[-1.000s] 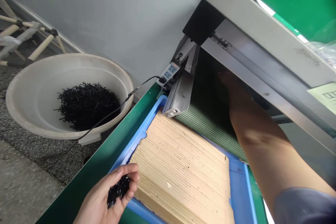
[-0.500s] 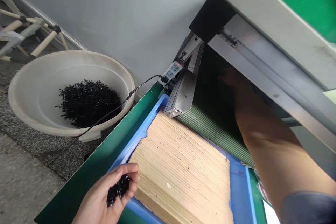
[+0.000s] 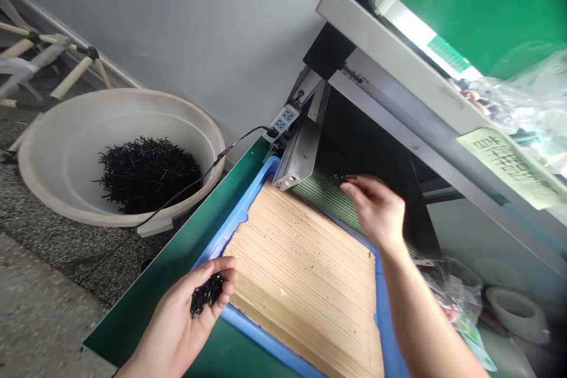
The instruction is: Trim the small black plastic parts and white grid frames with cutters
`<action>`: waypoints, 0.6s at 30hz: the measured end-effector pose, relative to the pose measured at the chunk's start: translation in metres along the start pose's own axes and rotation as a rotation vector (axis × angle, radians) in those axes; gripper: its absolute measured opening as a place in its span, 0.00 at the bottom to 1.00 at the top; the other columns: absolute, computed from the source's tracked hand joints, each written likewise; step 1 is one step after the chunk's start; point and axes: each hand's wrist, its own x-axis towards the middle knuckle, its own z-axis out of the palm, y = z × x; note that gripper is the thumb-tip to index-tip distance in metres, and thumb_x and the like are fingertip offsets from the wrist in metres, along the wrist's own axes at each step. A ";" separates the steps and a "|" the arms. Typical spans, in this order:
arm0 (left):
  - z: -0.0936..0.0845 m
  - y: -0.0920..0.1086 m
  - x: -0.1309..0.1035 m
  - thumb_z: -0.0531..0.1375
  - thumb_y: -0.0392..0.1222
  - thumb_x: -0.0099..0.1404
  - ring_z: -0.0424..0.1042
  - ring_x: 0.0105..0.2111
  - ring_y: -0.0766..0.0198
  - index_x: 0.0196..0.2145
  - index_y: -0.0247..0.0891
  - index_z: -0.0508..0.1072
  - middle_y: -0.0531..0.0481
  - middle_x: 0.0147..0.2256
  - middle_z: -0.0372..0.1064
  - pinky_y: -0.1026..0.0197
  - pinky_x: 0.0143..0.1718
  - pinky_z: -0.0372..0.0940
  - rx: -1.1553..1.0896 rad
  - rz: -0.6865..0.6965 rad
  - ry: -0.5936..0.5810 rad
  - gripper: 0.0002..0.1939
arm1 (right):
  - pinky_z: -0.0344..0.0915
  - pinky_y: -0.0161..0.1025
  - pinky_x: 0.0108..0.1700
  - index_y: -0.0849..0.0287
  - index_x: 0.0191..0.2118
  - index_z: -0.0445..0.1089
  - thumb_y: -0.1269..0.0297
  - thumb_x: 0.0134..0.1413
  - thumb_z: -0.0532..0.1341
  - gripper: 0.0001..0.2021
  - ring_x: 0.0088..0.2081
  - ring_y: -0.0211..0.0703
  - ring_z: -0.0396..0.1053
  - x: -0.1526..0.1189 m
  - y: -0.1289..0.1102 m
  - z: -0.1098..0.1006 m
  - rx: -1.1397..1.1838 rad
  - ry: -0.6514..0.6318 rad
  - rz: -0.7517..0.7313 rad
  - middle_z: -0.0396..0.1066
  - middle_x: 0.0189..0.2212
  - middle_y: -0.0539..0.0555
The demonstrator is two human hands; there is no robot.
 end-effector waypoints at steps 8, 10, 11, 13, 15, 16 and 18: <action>0.007 0.004 -0.008 0.56 0.29 0.64 0.74 0.31 0.64 0.36 0.24 0.77 0.38 0.35 0.73 0.66 0.31 0.73 -0.036 0.019 0.047 0.10 | 0.67 0.37 0.53 0.56 0.52 0.69 0.66 0.61 0.57 0.14 0.54 0.41 0.66 0.001 -0.167 0.095 0.281 -0.321 -0.488 0.65 0.56 0.55; 0.005 0.006 -0.012 0.56 0.30 0.64 0.74 0.31 0.64 0.37 0.25 0.77 0.38 0.35 0.73 0.66 0.31 0.74 -0.054 0.025 0.070 0.10 | 0.65 0.35 0.54 0.56 0.53 0.68 0.68 0.64 0.53 0.15 0.55 0.38 0.65 0.003 -0.174 0.104 0.280 -0.371 -0.525 0.66 0.56 0.53; 0.002 0.007 -0.015 0.56 0.30 0.64 0.74 0.32 0.64 0.38 0.25 0.77 0.38 0.35 0.73 0.66 0.31 0.74 -0.068 0.028 0.083 0.10 | 0.65 0.34 0.54 0.56 0.53 0.68 0.67 0.65 0.52 0.15 0.53 0.37 0.67 -0.001 -0.169 0.101 0.284 -0.376 -0.516 0.69 0.52 0.52; -0.005 0.011 -0.019 0.56 0.30 0.64 0.74 0.32 0.63 0.39 0.26 0.76 0.38 0.36 0.73 0.66 0.31 0.74 -0.098 0.033 0.111 0.10 | 0.67 0.33 0.49 0.56 0.50 0.71 0.65 0.64 0.53 0.13 0.45 0.36 0.71 -0.009 -0.142 0.087 0.262 -0.314 -0.421 0.74 0.44 0.52; -0.015 0.015 -0.023 0.55 0.29 0.64 0.74 0.32 0.64 0.41 0.26 0.76 0.39 0.36 0.73 0.66 0.30 0.74 -0.123 0.039 0.145 0.11 | 0.69 0.36 0.45 0.56 0.45 0.73 0.60 0.62 0.55 0.12 0.39 0.39 0.73 -0.007 -0.098 0.069 0.162 -0.184 -0.218 0.75 0.40 0.53; -0.020 0.017 -0.024 0.54 0.29 0.64 0.74 0.31 0.64 0.41 0.26 0.75 0.39 0.36 0.72 0.65 0.29 0.74 -0.133 0.041 0.159 0.11 | 0.70 0.38 0.43 0.58 0.43 0.73 0.58 0.61 0.56 0.13 0.37 0.41 0.73 0.001 -0.073 0.062 0.095 -0.089 -0.097 0.76 0.38 0.54; -0.028 0.020 -0.026 0.54 0.28 0.64 0.74 0.29 0.65 0.41 0.26 0.74 0.40 0.34 0.72 0.66 0.28 0.73 -0.148 0.052 0.180 0.12 | 0.70 0.42 0.41 0.62 0.46 0.72 0.57 0.62 0.54 0.17 0.35 0.44 0.74 0.031 -0.028 0.052 -0.105 0.034 0.109 0.76 0.35 0.57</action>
